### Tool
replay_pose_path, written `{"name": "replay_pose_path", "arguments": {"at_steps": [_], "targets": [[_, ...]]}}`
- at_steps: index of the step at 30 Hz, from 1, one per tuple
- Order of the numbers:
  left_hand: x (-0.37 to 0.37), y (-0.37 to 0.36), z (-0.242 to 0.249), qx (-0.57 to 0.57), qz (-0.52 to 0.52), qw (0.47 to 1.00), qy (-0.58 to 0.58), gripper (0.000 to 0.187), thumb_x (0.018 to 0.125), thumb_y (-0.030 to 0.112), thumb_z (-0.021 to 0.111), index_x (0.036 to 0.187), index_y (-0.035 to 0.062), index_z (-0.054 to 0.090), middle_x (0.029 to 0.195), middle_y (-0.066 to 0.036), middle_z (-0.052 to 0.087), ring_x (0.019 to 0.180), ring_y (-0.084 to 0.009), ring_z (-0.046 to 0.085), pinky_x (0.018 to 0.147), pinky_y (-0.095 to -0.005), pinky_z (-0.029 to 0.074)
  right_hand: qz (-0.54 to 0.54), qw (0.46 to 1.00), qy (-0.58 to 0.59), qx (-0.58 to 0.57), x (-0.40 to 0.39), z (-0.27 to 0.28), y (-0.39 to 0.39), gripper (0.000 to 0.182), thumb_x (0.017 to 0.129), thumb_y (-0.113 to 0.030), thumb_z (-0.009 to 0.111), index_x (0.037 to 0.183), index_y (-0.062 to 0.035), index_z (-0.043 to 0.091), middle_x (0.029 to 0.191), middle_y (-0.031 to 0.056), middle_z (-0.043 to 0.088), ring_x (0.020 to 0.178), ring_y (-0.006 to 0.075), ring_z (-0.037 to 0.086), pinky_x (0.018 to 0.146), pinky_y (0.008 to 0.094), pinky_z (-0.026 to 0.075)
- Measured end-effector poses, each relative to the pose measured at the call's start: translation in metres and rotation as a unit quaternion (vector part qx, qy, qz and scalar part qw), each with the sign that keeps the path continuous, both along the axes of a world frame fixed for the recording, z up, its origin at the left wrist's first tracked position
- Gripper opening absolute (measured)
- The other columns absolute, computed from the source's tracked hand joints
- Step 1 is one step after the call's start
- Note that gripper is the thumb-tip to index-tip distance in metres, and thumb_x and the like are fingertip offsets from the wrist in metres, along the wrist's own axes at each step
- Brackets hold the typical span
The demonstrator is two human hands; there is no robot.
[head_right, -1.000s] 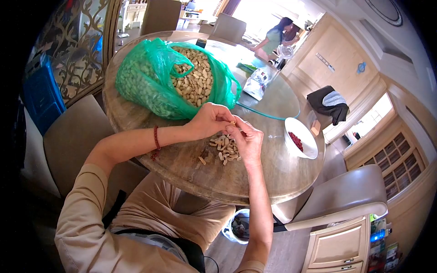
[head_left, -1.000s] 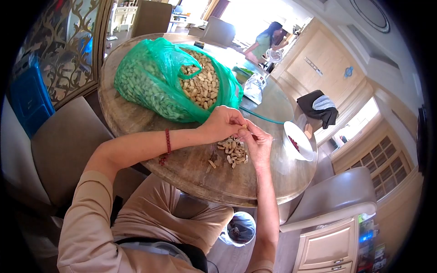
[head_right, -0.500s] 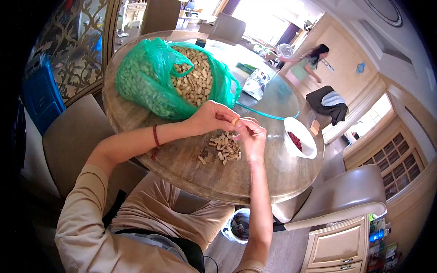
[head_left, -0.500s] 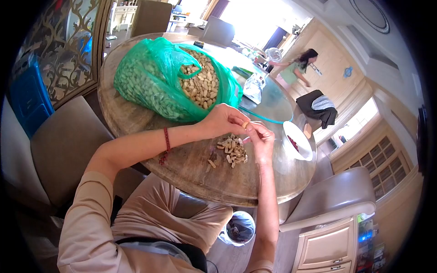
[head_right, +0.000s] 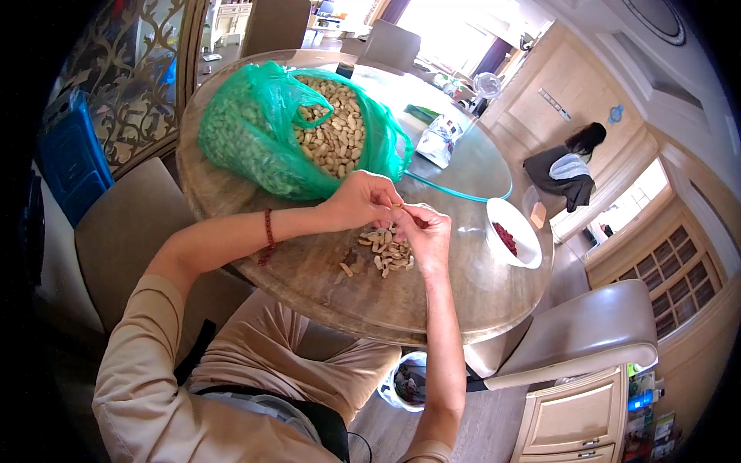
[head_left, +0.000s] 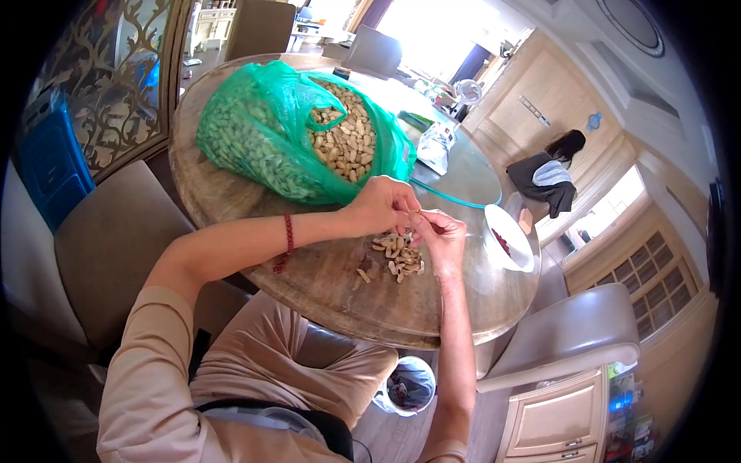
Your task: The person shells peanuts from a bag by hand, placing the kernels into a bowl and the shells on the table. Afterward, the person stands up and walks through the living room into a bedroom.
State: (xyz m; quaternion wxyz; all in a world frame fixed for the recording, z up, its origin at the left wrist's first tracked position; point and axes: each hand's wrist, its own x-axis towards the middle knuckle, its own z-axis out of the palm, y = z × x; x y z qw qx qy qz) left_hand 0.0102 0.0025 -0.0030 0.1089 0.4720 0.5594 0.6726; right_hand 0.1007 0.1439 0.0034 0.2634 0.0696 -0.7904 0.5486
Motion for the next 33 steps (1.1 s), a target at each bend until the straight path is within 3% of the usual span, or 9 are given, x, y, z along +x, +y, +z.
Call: {"name": "replay_pose_path", "arguments": {"at_steps": [3, 6, 14, 33], "targets": [[0.000, -0.001, 0.000, -0.009, -0.012, 1.000, 0.009, 0.013, 0.073, 0.002, 0.068, 0.085, -0.0013, 0.063, 0.063, -0.005, 0.061, 0.054, -0.0086, 0.059, 0.049, -0.0211, 0.049, 0.019, 0.996, -0.047, -0.077, 0.002, 0.002, 0.001, 0.012, 0.078, -0.009, 0.066, 0.084, 0.0015, 0.067, 0.065, 0.0046, 0.061, 0.053, 0.0082, 0.055, 0.047, 0.0224, 0.049], [-0.003, -0.004, 0.003, -0.026, -0.058, 0.998, 0.008, 0.015, 0.074, 0.003, 0.068, 0.087, -0.0024, 0.063, 0.066, -0.007, 0.062, 0.056, -0.0105, 0.061, 0.049, -0.0215, 0.050, 0.040, 0.993, -0.071, -0.084, 0.002, 0.001, 0.010, 0.013, 0.079, -0.011, 0.066, 0.084, 0.0012, 0.067, 0.066, 0.0059, 0.062, 0.054, 0.0088, 0.056, 0.047, 0.0225, 0.049], [-0.004, 0.002, -0.003, 0.000, -0.071, 0.986, -0.149, 0.017, 0.076, 0.002, 0.065, 0.091, -0.0046, 0.063, 0.076, -0.014, 0.065, 0.064, -0.0169, 0.065, 0.054, -0.0253, 0.055, 0.014, 0.991, -0.049, -0.125, 0.000, -0.005, 0.006, 0.017, 0.081, -0.014, 0.064, 0.085, 0.0023, 0.066, 0.070, 0.0077, 0.064, 0.056, 0.0101, 0.058, 0.051, 0.0244, 0.052], [-0.010, 0.005, -0.009, -0.007, -0.040, 0.989, -0.144, 0.023, 0.078, 0.008, 0.065, 0.097, -0.0034, 0.061, 0.084, -0.011, 0.065, 0.068, -0.0144, 0.064, 0.060, -0.0245, 0.054, -0.006, 0.977, -0.112, -0.179, -0.002, -0.002, -0.002, 0.019, 0.088, -0.013, 0.054, 0.096, 0.0037, 0.060, 0.077, 0.0098, 0.062, 0.059, 0.0144, 0.062, 0.054, 0.0272, 0.055]]}}
